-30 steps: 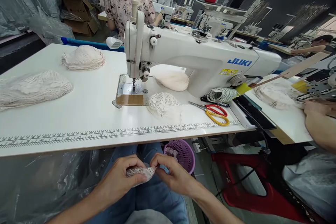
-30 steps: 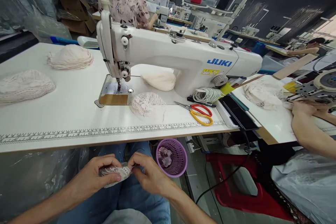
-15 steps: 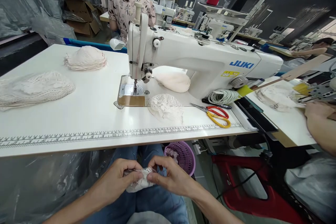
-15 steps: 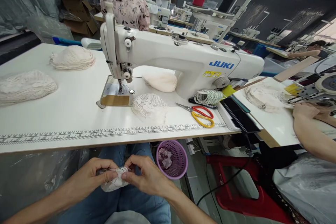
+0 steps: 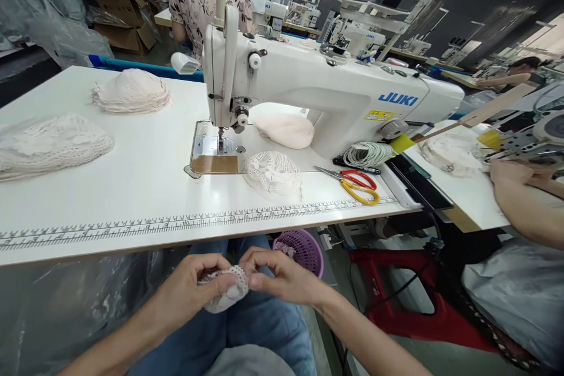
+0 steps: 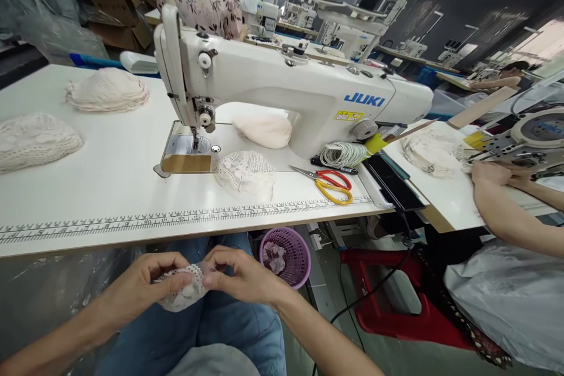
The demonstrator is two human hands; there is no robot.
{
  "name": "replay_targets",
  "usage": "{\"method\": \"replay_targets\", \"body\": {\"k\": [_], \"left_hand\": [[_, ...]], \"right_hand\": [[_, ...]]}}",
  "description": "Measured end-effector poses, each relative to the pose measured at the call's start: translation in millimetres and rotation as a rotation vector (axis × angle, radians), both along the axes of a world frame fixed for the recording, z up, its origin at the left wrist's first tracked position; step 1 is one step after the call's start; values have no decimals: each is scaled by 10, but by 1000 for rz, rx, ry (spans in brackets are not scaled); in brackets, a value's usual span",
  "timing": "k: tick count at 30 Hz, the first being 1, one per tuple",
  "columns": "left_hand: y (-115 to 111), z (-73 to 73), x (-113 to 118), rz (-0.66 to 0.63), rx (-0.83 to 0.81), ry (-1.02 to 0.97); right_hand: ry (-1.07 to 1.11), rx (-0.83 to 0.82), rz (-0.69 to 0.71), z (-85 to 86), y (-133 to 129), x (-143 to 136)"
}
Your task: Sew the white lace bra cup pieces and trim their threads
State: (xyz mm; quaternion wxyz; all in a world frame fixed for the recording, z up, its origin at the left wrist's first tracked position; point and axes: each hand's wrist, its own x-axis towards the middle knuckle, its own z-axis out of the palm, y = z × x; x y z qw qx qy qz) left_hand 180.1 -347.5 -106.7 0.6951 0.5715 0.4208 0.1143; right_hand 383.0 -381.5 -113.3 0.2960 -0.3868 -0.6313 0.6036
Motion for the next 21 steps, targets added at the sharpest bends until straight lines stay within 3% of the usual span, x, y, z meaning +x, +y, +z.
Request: {"method": "replay_targets", "body": {"k": [5,8,12,15,18,21], "left_hand": [[5,63,-160,94,-222,-29],[-15,47,-199,152,-286,-60],[-25,19,-176,144,-279,-34],[-18,44,-180,108,-235,22],[-5,78,-211,101,-185,58],[11,83,-201,85,-175,76]], "right_hand": [[23,-187,31,-110,-68,90],[49,-196,38,-101,-101,98],[23,-60,-8,-65,-127,-12],[-108,46,-112,-156,-151,-71],[-182,46,-183,-251,-171,-15],[-117,20,-133,-207,-171,70]]}}
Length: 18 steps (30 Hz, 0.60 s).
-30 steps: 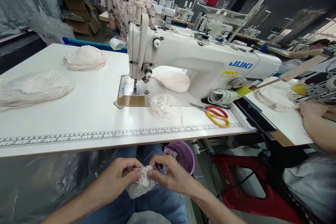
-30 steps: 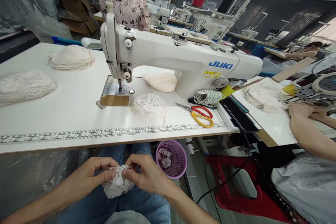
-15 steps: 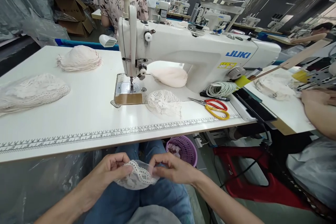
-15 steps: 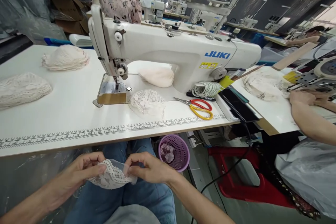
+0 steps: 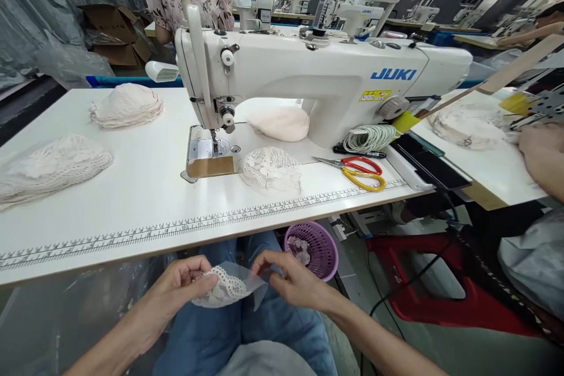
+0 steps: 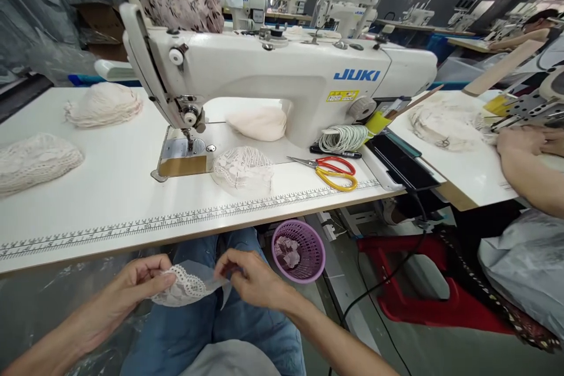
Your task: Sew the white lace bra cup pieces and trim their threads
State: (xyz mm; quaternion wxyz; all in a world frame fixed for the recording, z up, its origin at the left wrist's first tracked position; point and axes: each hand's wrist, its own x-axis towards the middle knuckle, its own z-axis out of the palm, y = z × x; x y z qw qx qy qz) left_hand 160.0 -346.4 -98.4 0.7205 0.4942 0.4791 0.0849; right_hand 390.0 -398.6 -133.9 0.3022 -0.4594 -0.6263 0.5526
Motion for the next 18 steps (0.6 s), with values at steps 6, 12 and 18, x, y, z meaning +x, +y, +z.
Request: {"method": "replay_targets", "body": {"k": [6,12,18], "left_hand": [[17,-61,115,-44,28,15],[20,-136,93,-41,127,2],[45,-124,96,-73,122,-13]], "right_hand": [[140,-72,37,107,62,-125],[144,-194,-40,43,101,-174],[186,-304,-8,79,115,-112]]}}
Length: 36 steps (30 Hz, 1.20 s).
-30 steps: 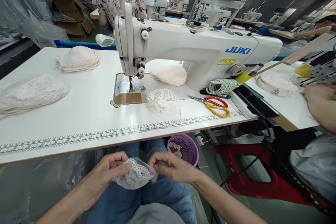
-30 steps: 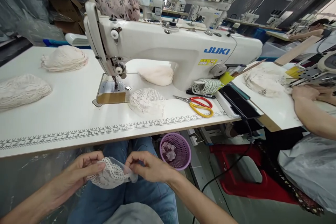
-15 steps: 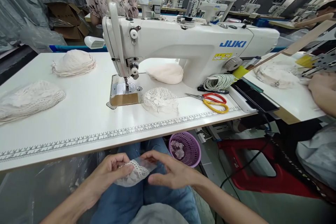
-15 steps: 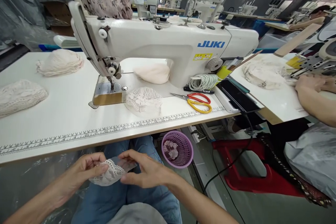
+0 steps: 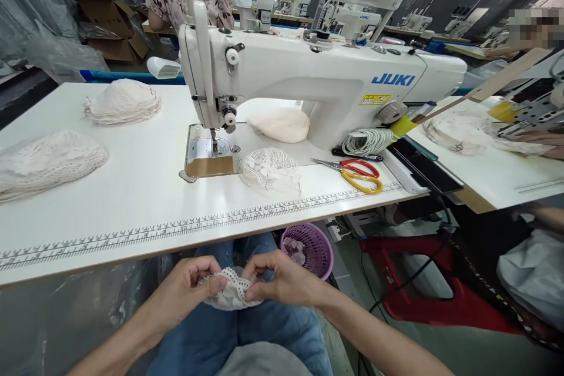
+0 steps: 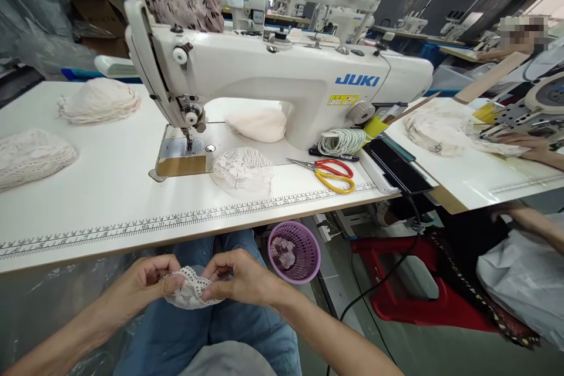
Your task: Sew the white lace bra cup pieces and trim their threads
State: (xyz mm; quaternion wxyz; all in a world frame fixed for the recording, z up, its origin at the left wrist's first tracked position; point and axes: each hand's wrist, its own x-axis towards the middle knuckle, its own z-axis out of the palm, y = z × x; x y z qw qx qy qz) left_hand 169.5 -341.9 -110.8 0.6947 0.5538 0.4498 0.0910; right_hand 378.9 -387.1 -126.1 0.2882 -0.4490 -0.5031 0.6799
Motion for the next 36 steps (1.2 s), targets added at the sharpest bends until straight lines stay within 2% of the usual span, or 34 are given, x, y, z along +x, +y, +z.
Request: {"method": "replay_targets", "body": {"k": [6,11,15,22,26,33,36], "left_hand": [[31,51,-2,-18,-43,-65],[26,57,65,-25,-30,-50],[32,44,100,-48,27,-43],[26,15,18,-51,86,-21],[10,6,-1,-27,113,-36],[-20,-79,-30,60,179,-77],[-26,17,-97,68,262,-46]], "right_hand": [[60,-40,42,30,3,38],[-26,79,76,91,8,30],[-66,68,35,87,20,-57],[-67,69,-35,73,21,-95],[-147,130,-45,116,31,-89],[-136,147,-62,119,61,-149],[-124,149,-60,198,65,-215]]}}
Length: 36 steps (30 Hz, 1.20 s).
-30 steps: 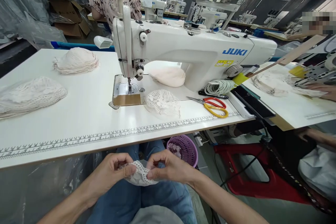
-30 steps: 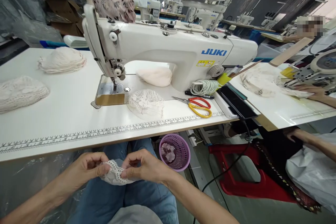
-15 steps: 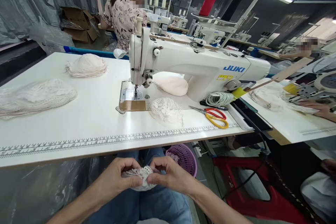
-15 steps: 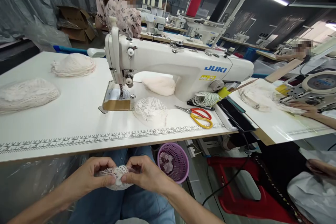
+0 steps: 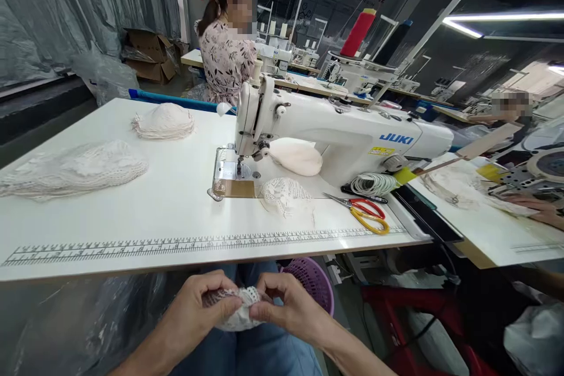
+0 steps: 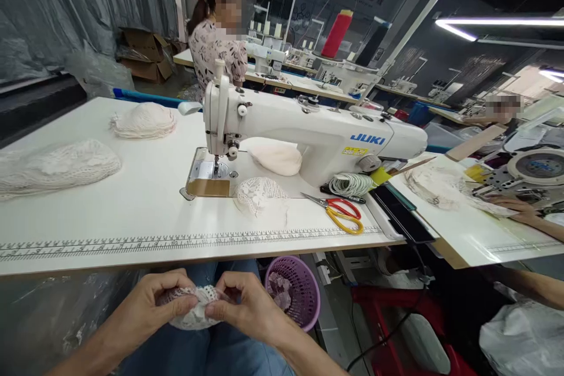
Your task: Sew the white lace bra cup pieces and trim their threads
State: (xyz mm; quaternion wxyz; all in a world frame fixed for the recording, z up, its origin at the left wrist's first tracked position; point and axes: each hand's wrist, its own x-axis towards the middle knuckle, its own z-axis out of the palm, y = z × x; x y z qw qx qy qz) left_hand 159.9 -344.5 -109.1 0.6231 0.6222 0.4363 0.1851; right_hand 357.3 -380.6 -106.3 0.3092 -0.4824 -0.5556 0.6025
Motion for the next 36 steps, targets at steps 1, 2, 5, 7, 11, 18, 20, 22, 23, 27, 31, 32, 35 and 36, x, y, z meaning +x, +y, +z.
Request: {"method": "replay_targets", "body": {"k": [1,2,5,7,11,18,20,22,23,27,31,32,35,36], "left_hand": [[23,75,-37,-3,30,30],[68,174,-80,-12,65,65],[384,580,-210,-57,213,169],[747,873,-244,-120,345,228],[1641,1122,-86,-300,458,387],[2407,626,343,-369,379,462],[2426,589,379,-383,376,480],[2426,601,393,-390,379,505],[2424,614,398,-392,382,517],[2441,646,412,-394,413,554],[2515,661,413,-356,482,612],[2525,665,409,-321,517,643],[2461,647,388,-145,630,752],[2401,624,376,-95,701,765]], "right_hand": [[-5,6,2,49,14,-33],[-16,20,5,109,43,-72],[-72,122,53,331,258,-221],[-155,268,71,478,514,-319],[-504,565,15,587,1100,-334],[-843,755,24,452,1512,241],[-819,907,96,476,1583,318],[-825,1072,182,488,1679,330],[-840,1137,219,483,1728,322],[-910,1249,260,388,1850,283],[-936,1288,221,264,1841,277],[-940,1291,220,241,1833,276],[-950,1284,218,204,1816,267],[-956,1281,214,202,1812,262]]}}
